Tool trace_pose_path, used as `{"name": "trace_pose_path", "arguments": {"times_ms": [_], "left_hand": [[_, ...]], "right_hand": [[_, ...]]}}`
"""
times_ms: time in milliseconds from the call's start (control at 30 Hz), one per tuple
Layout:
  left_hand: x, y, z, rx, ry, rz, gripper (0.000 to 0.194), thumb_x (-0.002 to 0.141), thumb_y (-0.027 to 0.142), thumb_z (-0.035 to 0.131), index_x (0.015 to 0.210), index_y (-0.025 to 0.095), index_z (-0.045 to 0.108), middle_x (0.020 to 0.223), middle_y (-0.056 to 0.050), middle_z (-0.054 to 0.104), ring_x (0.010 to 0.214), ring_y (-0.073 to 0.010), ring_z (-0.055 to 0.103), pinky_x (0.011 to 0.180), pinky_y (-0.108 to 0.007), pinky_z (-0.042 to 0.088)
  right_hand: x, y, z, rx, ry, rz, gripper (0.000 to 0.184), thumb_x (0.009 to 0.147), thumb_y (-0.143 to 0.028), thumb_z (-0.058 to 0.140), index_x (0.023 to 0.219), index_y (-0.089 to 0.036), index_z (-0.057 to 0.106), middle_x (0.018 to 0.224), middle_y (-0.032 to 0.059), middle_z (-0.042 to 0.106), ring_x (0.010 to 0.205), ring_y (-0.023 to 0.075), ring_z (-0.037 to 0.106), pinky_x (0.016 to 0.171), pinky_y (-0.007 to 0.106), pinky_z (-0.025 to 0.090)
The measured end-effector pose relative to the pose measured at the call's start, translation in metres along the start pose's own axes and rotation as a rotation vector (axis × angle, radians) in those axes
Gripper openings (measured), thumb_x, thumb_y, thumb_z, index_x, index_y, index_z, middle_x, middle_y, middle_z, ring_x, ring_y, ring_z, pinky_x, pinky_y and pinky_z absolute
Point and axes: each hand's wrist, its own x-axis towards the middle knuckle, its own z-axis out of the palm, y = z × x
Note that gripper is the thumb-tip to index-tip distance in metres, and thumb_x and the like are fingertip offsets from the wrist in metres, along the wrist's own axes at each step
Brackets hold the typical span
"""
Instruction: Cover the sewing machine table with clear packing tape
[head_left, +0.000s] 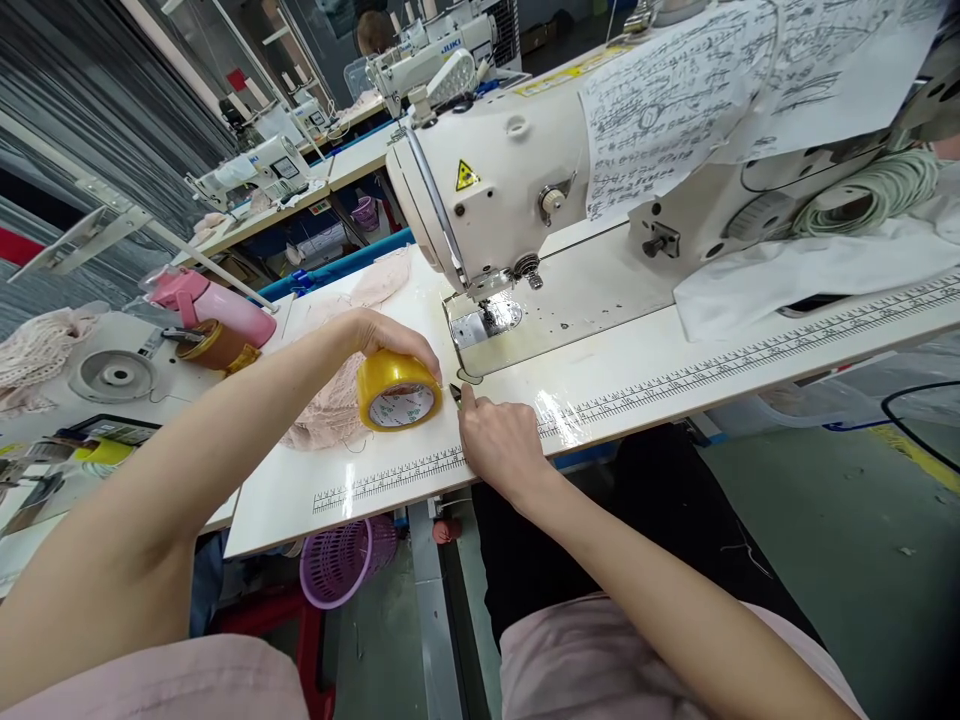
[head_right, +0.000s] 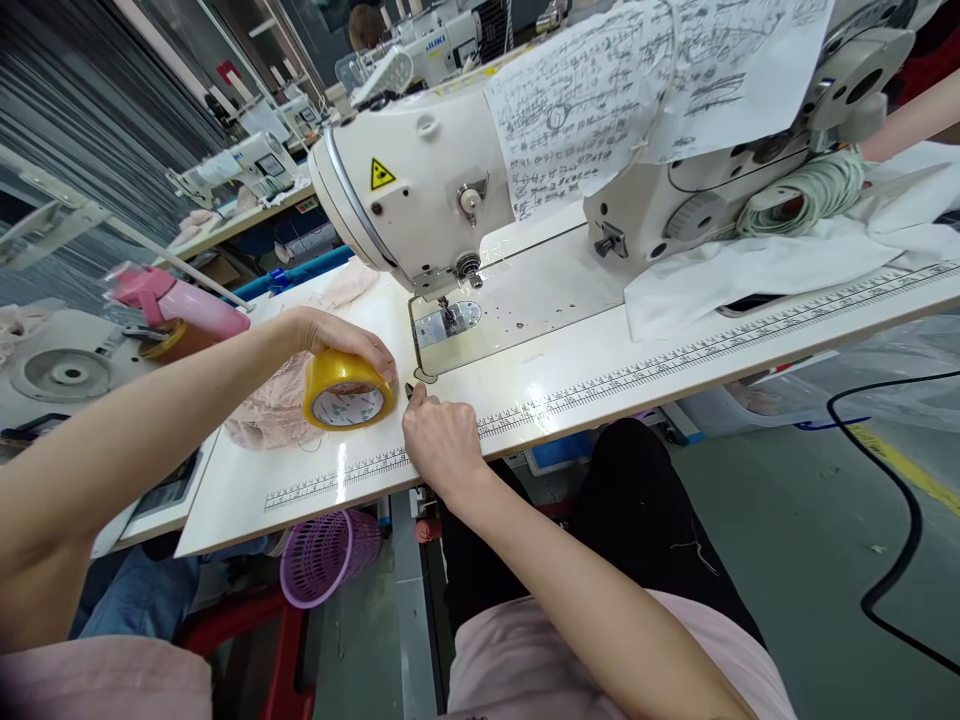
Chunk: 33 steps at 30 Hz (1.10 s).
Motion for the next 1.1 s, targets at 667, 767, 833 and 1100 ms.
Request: {"name": "trace_pose_path", "arguments": {"times_ms": [667, 767, 833, 1100], "left_hand": [[0.004, -0.005, -0.004, -0.015, -0.018, 0.005, 0.050, 0.066, 0.052, 0.077, 0.101, 0.017, 0.069, 0.103, -0.009, 0.072, 0.092, -0.0237, 0.066, 0.083, -0.034, 0.054], [0.005, -0.007, -0.004, -0.017, -0.016, 0.002, 0.050, 0.067, 0.052, 0.077, 0.101, 0.017, 0.069, 0.101, -0.010, 0.072, 0.091, -0.0234, 0.066, 0.081, -0.033, 0.054], [0.005, -0.007, -0.003, -0.023, -0.012, 0.005, 0.052, 0.064, 0.053, 0.078, 0.101, 0.017, 0.069, 0.100, -0.010, 0.073, 0.090, -0.0238, 0.066, 0.079, -0.032, 0.054], [0.003, -0.004, -0.001, -0.045, -0.009, -0.001, 0.047, 0.062, 0.052, 0.079, 0.092, 0.018, 0.068, 0.094, -0.008, 0.074, 0.089, -0.0236, 0.066, 0.076, -0.028, 0.052]], "right_hand": [[-0.002, 0.004, -0.008, -0.004, 0.007, 0.034, 0.047, 0.101, -0.014, 0.039, 0.146, -0.006, 0.049, 0.082, 0.0115, 0.073, 0.071, 0.0235, 0.073, 0.054, 0.029, 0.043], [0.002, 0.006, -0.008, 0.001, 0.003, 0.043, 0.046, 0.102, -0.018, 0.040, 0.145, -0.006, 0.050, 0.082, 0.0124, 0.073, 0.074, 0.0245, 0.073, 0.056, 0.029, 0.044], [0.005, 0.006, -0.009, 0.009, 0.001, 0.041, 0.046, 0.102, -0.017, 0.040, 0.145, -0.004, 0.051, 0.081, 0.0130, 0.073, 0.076, 0.0252, 0.073, 0.056, 0.030, 0.044], [0.016, 0.006, -0.009, -0.010, -0.026, 0.002, 0.059, 0.088, -0.001, 0.043, 0.147, -0.003, 0.047, 0.085, 0.0146, 0.074, 0.080, 0.0244, 0.073, 0.060, 0.029, 0.046]]}}
